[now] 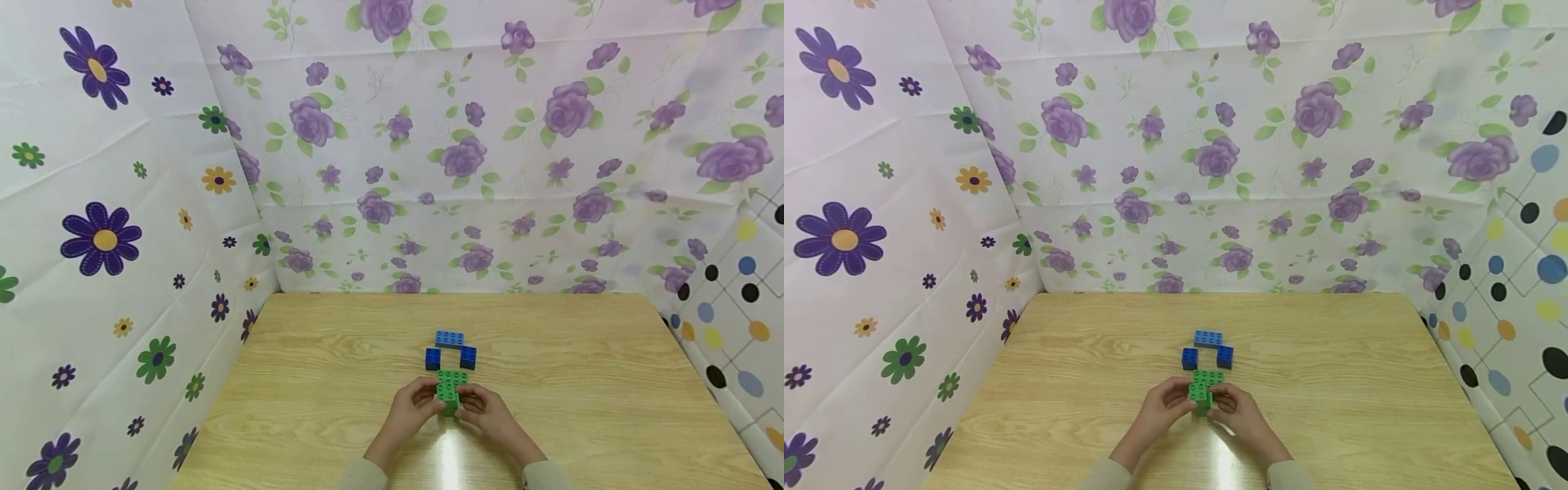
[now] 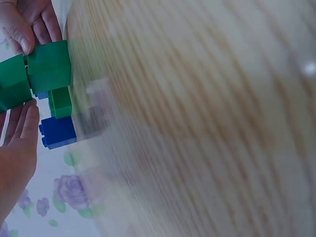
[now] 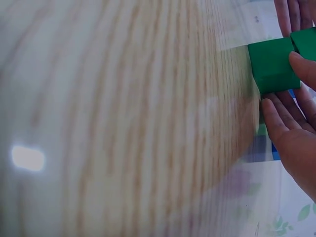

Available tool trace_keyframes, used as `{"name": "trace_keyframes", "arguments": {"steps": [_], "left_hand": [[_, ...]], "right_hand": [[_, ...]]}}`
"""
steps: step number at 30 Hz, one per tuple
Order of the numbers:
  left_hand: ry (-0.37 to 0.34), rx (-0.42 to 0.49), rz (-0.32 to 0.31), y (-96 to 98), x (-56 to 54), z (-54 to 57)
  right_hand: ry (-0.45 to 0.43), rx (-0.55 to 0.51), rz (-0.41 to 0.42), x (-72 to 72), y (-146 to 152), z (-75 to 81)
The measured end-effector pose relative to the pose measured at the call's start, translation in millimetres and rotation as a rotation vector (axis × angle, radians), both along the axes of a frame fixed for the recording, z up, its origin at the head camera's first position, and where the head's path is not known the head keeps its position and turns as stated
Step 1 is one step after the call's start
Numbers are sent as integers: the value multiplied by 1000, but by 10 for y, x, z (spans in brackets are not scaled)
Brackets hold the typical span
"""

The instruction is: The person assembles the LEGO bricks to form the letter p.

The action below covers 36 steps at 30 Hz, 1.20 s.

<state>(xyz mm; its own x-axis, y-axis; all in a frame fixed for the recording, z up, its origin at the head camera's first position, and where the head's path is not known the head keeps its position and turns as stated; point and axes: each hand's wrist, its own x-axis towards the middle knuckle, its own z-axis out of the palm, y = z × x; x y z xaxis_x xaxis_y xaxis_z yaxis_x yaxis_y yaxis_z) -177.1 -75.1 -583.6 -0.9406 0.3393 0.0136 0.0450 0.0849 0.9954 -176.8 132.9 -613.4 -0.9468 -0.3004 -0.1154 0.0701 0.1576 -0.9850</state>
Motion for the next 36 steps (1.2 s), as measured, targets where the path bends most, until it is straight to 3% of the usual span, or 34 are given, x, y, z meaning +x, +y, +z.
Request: {"name": "trace_keyframes", "arguments": {"steps": [16, 25, 31, 36], "left_hand": [[86, -123, -57, -47, -46, 21], [92, -178, -95, -48, -90, 64], [151, -228, -133, -47, -121, 88], [148, -248, -134, -40, -122, 107]], "right_hand": [[3, 10, 0, 9, -5, 15], [1, 4, -1, 0, -10, -4], [-14, -7, -15, -4, -3, 3], [-15, -25, -12, 9, -6, 51]]}}
